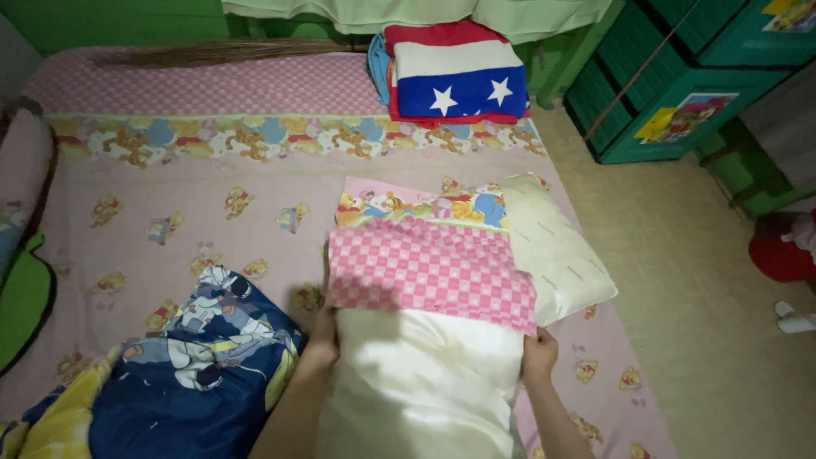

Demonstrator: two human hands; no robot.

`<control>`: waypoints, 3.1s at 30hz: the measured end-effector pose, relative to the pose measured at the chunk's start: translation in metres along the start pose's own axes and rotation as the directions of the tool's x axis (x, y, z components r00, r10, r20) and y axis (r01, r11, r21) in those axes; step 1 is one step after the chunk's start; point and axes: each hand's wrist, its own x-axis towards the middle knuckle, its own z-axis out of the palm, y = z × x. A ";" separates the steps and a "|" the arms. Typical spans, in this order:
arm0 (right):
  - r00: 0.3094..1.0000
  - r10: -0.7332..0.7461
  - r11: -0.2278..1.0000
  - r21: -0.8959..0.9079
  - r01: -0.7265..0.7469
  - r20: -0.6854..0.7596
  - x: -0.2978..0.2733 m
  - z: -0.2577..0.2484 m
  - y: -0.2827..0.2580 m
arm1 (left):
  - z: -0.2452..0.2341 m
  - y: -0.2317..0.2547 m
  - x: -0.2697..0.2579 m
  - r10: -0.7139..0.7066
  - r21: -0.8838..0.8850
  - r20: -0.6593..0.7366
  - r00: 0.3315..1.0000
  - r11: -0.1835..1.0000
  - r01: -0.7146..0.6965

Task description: The person sits on a bed and places a white pillow into a pink and white checkered pillowcase. They fold the case over the pillow, tuck the edges, and smooth the surface to complete the task.

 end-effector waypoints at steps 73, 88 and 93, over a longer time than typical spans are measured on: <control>0.875 -0.145 0.589 -0.671 0.451 0.461 -0.039 -0.018 -0.019 | -0.040 -0.004 -0.040 0.438 0.613 0.022 0.899 0.704 -0.358; 0.822 -0.208 0.474 -0.681 0.558 0.529 -0.096 -0.079 0.074 | -0.040 -0.058 0.001 0.521 0.570 -0.017 0.853 0.706 -0.420; 0.859 -0.060 0.455 -0.752 0.477 0.509 -0.072 -0.080 0.090 | -0.036 -0.045 -0.023 0.447 0.520 0.030 0.894 0.757 -0.396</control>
